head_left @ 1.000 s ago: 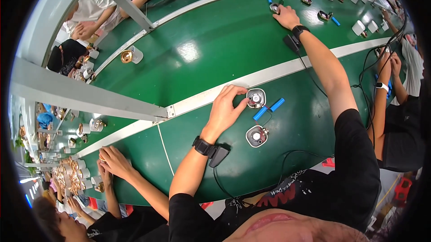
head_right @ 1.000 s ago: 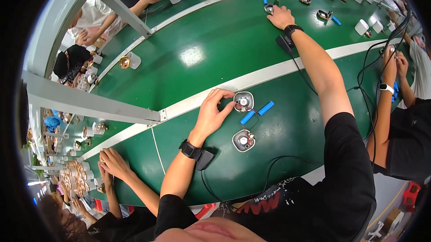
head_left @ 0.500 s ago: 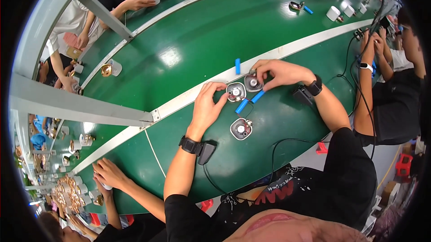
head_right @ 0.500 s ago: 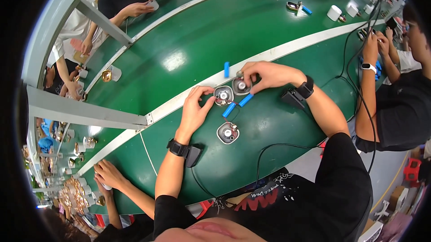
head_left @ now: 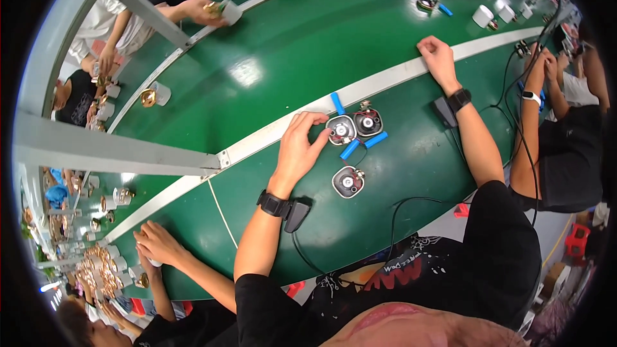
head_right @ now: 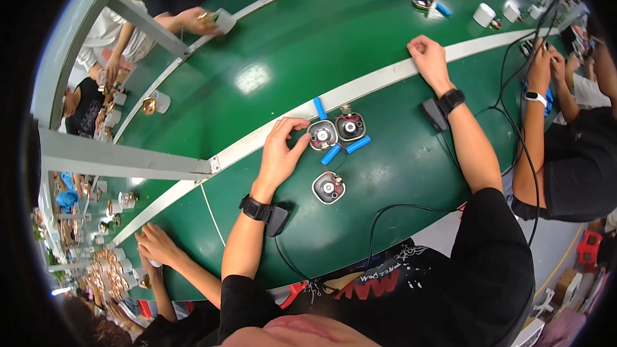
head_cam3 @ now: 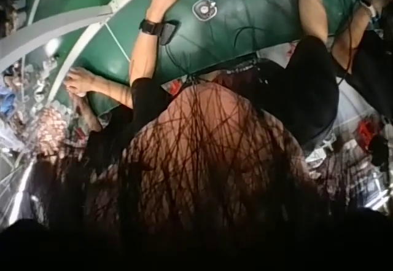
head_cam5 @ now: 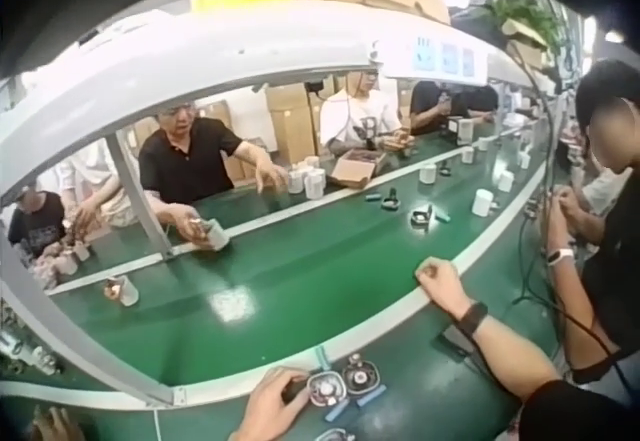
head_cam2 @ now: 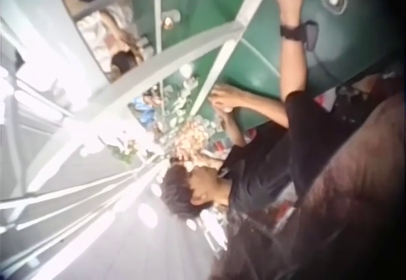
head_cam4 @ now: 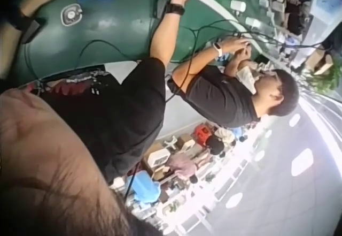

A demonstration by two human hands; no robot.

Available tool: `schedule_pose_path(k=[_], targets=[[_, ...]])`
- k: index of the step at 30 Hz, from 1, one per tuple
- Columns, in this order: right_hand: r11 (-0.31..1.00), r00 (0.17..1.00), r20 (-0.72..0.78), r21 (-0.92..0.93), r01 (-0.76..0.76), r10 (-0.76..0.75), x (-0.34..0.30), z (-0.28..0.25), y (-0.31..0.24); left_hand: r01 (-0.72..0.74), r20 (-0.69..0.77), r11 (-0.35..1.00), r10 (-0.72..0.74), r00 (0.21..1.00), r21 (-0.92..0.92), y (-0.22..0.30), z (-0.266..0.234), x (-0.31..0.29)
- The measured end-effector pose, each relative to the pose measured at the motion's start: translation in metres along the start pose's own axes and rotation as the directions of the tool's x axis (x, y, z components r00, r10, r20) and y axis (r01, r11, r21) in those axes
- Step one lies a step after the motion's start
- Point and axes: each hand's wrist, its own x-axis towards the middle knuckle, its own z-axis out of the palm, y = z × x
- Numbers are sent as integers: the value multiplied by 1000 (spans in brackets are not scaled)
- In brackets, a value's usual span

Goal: Assembling small electronic parts into housings on a factory production line.

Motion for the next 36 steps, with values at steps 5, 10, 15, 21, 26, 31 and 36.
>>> schedule_pose_path(k=[5, 10, 15, 21, 26, 31, 36], targets=[[938, 984, 3, -302, 172, -179, 12, -18, 10, -5, 8, 999, 5, 1000, 36, -2, 1, 2], [845, 900, -207, -473, 250, -383, 25, -14, 49, 31, -1, 999, -31, 1000, 15, 5, 1, 4], [990, 933, -330, 27, -141, 142, 43, -20, 84, 34, -26, 999, -34, 999, -18, 3, 0, 0], [944, 922, -383, -280, -177, 59, 48, -33, 74, -20, -16, 1000, 20, 1000, 17, 4, -3, -1], [879, 945, -308, -473, -50, -112, 48, -34, 85, -36, -26, 999, 36, 999, 16, 4, -3, 0], [893, 996, -85, -449, -33, -6, 50, -35, 88, -31, -26, 999, 32, 999, 7, 3, -3, 1], [868, 993, -115, -495, -40, -19, 42, -32, 75, -41, -15, 999, 42, 999, 25, -1, -1, -2]])
